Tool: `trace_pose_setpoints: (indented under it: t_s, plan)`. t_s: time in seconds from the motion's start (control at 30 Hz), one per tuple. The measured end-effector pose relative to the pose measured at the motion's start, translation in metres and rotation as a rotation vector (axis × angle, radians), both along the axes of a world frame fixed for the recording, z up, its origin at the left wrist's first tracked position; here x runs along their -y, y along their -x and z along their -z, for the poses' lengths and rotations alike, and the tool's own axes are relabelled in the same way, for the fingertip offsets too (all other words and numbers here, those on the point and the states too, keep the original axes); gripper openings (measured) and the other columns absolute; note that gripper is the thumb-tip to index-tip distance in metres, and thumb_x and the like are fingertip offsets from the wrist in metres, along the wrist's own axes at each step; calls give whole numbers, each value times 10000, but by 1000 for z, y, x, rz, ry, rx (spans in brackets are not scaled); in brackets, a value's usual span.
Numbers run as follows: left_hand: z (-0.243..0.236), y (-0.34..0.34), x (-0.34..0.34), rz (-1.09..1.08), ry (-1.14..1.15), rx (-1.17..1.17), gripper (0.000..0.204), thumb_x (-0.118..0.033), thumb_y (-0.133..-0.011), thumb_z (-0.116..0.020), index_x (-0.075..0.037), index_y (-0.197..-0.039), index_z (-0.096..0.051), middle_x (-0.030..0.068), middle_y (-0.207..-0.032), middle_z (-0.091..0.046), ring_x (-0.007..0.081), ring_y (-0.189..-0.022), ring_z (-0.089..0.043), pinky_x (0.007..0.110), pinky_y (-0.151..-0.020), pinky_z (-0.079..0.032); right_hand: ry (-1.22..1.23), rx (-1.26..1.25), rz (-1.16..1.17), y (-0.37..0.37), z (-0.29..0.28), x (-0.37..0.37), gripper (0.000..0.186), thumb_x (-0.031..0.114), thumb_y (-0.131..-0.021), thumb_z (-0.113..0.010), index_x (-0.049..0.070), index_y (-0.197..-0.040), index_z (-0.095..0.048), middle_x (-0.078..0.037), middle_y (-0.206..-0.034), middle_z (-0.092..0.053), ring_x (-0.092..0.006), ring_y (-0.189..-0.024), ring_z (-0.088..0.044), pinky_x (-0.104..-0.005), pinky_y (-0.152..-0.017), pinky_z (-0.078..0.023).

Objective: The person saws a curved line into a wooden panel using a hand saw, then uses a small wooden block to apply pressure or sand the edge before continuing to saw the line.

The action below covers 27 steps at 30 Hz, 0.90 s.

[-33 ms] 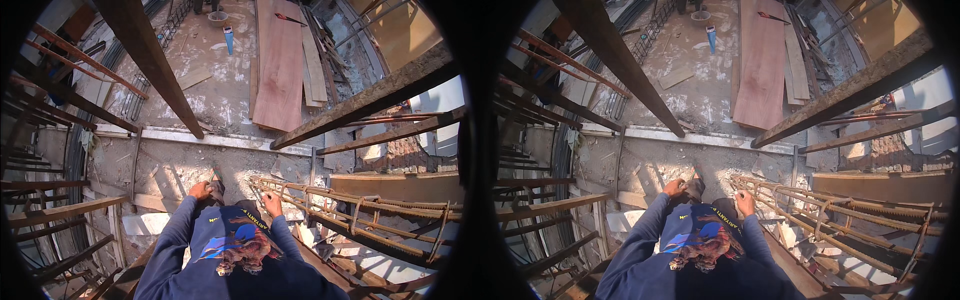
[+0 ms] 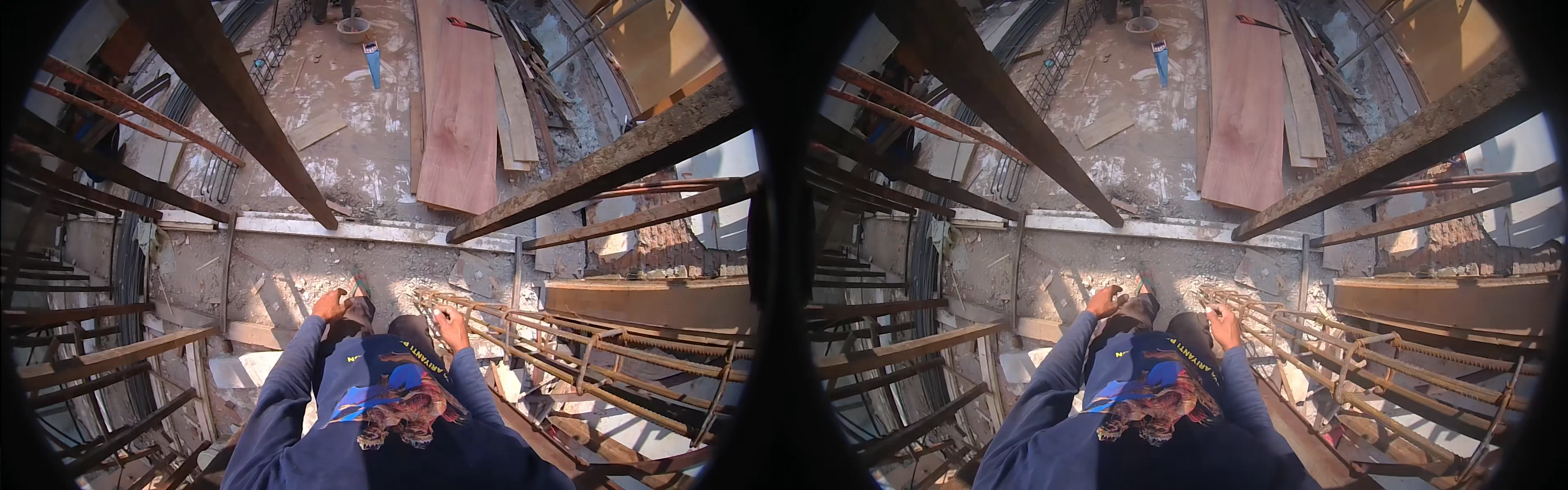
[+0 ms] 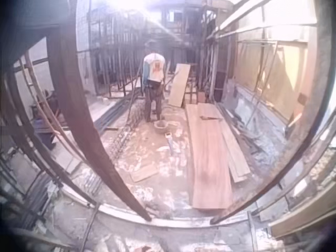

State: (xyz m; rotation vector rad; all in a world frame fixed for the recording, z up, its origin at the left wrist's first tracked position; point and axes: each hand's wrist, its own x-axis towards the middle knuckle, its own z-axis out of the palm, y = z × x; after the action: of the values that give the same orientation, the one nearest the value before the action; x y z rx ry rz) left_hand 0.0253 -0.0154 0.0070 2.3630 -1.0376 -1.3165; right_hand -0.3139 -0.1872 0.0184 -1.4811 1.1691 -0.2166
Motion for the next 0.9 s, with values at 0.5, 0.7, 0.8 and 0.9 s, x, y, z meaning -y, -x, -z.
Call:
trace_pose_setpoints:
  t_s: [0.5,0.7,0.8,0.9]
  plan:
    - [-34,-145,289,135,237,-270,493,-396,-871,-718,40,-1076,-613,204,-1022,-694,323,-945,-678,417,-822,-524,-313,-356,409,-49,108,137,313,278,-901,-645,1,-1039,-691,-92,-910,-722,-197,-751,-669,-330,-624,-509]
    - [7,-273,335,-615,339,-325,298,-298,-907,-689,-15,-817,-665,91,-877,-711,168,-782,-649,330,-703,-494,-187,-324,-10,-181,145,336,290,274,-915,-640,38,-1074,-696,-90,-960,-732,-216,-824,-688,-356,-755,-533]
    - [-4,-323,333,-1074,148,-231,274,-246,-935,-636,-29,-770,-630,29,-746,-666,151,-748,-669,313,-610,-499,-516,-326,272,-271,76,447,302,274,-943,-624,55,-1147,-661,-94,-1039,-713,-211,-877,-690,-345,-778,-533]
    - [-15,-372,358,-1198,133,-212,155,-185,-930,-621,-31,-916,-618,36,-767,-632,183,-773,-689,353,-555,-518,-71,103,292,-388,10,649,340,288,-972,-601,12,-1169,-624,-90,-1031,-703,-205,-888,-697,-330,-738,-528]
